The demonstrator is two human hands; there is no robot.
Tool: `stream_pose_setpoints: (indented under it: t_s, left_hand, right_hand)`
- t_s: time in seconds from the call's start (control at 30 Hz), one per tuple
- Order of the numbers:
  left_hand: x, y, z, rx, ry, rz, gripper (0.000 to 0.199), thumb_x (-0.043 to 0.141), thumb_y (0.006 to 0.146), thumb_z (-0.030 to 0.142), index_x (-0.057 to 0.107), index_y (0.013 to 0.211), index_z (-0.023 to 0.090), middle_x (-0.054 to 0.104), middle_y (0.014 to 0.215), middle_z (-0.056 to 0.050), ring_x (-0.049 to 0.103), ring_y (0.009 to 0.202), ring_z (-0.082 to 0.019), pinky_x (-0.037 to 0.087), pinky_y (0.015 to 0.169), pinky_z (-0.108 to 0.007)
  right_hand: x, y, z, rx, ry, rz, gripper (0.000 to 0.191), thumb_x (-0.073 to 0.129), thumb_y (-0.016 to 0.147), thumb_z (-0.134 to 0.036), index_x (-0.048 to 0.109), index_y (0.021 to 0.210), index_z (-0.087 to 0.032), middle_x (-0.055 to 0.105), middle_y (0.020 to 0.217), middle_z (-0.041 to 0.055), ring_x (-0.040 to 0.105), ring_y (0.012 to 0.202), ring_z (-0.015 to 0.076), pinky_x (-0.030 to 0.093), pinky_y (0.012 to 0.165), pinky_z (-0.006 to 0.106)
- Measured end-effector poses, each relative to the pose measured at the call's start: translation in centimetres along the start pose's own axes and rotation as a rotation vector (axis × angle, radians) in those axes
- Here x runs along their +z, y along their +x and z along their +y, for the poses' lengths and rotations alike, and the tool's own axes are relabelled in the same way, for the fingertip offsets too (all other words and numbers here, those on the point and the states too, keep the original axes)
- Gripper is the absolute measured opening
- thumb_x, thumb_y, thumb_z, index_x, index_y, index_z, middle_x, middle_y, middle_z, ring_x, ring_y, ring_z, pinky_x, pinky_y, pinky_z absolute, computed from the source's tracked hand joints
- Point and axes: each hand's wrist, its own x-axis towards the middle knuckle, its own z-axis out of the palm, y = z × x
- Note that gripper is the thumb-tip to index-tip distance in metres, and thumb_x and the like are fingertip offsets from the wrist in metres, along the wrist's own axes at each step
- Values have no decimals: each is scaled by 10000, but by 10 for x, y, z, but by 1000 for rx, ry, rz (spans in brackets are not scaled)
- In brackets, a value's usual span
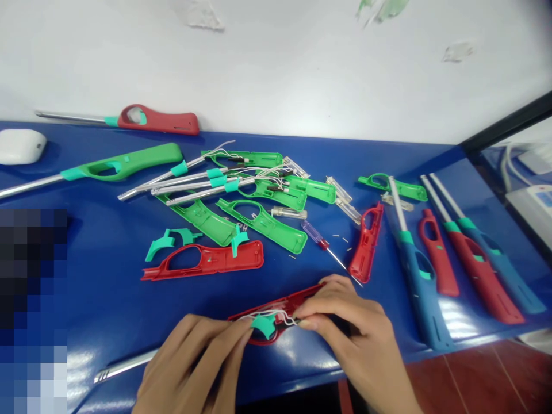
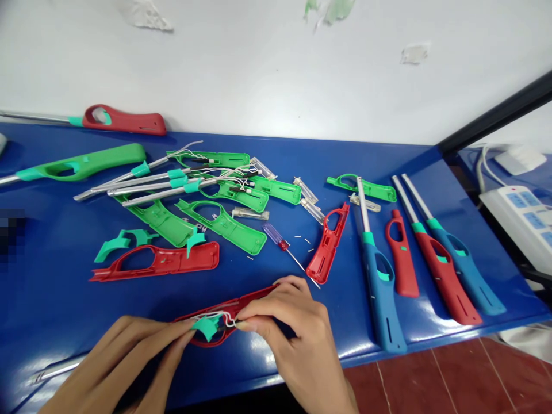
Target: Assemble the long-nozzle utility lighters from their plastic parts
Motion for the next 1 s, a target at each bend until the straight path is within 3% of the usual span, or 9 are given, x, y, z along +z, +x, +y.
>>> stream_pose_setpoints:
  t_s: [0.57, 1.0]
  left_hand:
    - [6, -1, -6, 72, -20, -94, 218, 588, 1002, 36, 727, 1098, 174, 718, 901, -1, 610, 845, -126, 514, 795, -276]
    - [6, 2, -2, 46, -58, -83, 228, 587, 988, -1, 719, 1070, 166, 706, 880, 3, 588, 840, -104, 498, 784, -247]
  right_hand:
    - [-1, -2, 2, -7, 39, -91, 168, 763, 965, -172, 742, 930, -335, 803, 854, -169, 717, 713, 91, 433, 915, 370]
    - [3, -4, 3, -19, 34, -24, 225, 794, 916, -100, 754, 934, -321, 800, 834, -162, 695, 670, 83, 449, 915, 371]
